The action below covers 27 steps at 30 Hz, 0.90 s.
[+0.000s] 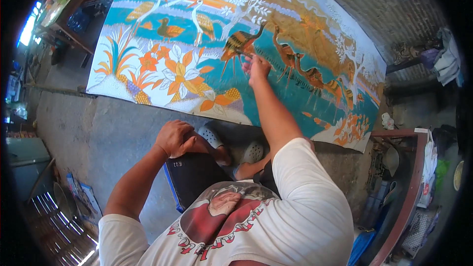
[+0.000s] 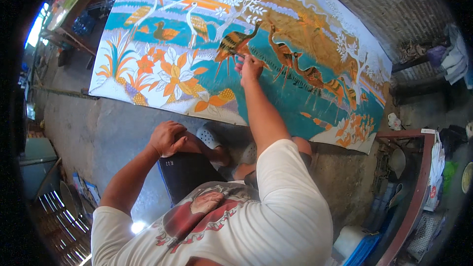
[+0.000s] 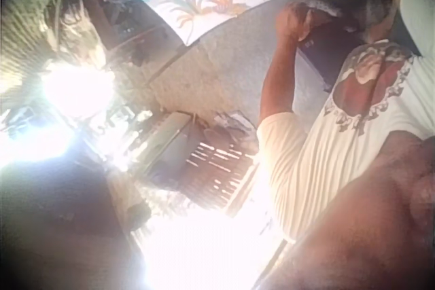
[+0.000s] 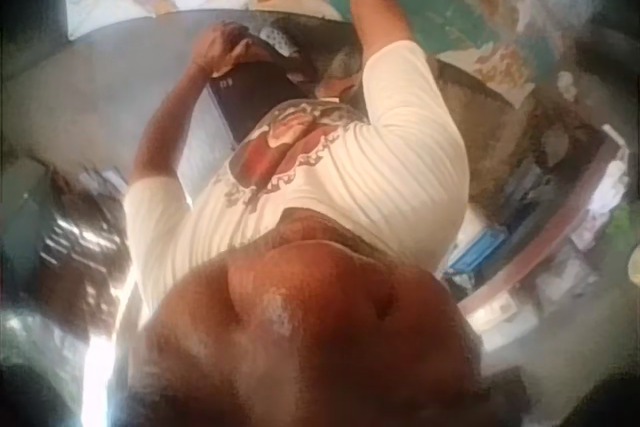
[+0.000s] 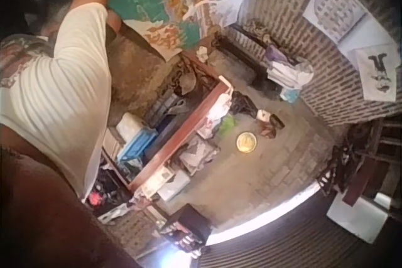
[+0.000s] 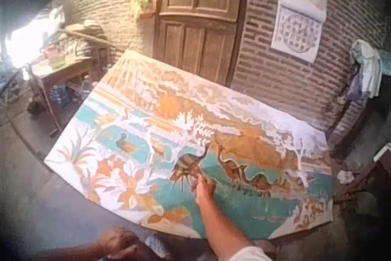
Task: The person is applying wax or paint to a large piece of batik fabric using a canting tool.
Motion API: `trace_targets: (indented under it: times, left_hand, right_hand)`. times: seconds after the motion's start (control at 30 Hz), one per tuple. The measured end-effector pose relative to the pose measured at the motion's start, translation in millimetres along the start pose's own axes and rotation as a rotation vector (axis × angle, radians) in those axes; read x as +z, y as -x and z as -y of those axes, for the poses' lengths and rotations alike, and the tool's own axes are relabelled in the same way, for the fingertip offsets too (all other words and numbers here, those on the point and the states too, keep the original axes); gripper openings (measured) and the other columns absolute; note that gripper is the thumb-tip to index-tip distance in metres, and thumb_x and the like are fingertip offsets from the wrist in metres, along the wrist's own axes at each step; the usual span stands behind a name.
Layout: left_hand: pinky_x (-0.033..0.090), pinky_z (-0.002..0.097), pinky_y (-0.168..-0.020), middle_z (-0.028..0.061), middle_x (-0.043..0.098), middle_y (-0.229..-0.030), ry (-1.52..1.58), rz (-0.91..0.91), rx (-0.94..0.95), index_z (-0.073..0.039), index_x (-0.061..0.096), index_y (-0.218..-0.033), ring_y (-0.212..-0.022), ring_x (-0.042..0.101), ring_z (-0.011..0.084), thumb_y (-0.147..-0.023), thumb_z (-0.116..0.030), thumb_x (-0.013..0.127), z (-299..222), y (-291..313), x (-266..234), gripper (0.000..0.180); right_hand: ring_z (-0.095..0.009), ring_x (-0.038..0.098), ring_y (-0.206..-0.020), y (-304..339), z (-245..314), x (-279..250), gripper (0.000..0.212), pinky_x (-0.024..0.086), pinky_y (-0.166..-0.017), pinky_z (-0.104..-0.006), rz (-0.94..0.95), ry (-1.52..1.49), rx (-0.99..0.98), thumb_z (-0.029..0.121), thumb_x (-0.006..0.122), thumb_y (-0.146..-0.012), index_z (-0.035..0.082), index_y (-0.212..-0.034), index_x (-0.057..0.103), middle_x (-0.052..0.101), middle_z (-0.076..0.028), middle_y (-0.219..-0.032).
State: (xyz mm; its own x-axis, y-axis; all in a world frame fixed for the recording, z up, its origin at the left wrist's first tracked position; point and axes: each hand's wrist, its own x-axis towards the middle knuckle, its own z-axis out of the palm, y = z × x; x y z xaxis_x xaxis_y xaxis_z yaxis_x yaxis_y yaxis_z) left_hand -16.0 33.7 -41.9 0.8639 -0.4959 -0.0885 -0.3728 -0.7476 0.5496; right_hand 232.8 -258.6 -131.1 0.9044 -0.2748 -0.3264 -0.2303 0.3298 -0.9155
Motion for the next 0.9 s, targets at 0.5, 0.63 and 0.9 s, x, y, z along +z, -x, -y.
trace_targets:
  times: [0.5,0.63,0.9]
  left_hand:
    - [0.051,0.049,-0.091,0.0189,0.071,-0.103,-0.161,0.232,-0.271,-0.008,0.074,-0.103,-0.104,0.064,0.0399,-0.087,-0.05,0.058,0.2,-10.4,10.1,0.048]
    - [0.05,0.0464,-0.096,0.0218,0.07,-0.114,-0.198,0.49,-0.49,-0.007,0.074,-0.113,-0.11,0.064,0.0404,-0.085,-0.062,0.059,7.9,-36.6,17.1,0.064]
    - [0.047,0.0412,-0.1,0.0196,0.068,-0.124,-0.401,0.818,-0.461,-0.006,0.07,-0.121,-0.118,0.063,0.0348,-0.079,-0.077,0.06,-2.6,-68.5,41.5,0.084]
  right_hand:
    - [-0.021,0.067,-0.075,139.8,59.8,-231.9,0.027,0.058,-0.073,-0.0402,0.17,-0.687,0.095,0.027,0.06,-0.099,0.007,-0.115,0.067,0.072,-0.008,-0.091]
    - [-0.021,0.065,-0.076,190.3,72.8,-361.9,0.028,0.057,-0.075,-0.0397,-0.001,-0.726,-0.058,0.029,0.058,-0.1,0.007,-0.115,0.067,0.07,-0.007,-0.088]
    - [-0.021,0.063,-0.085,399.5,15.4,-615.8,0.034,0.056,-0.085,-0.0404,-0.775,-0.508,-0.107,0.031,0.06,-0.099,0.007,-0.124,0.062,0.066,-0.008,-0.098]
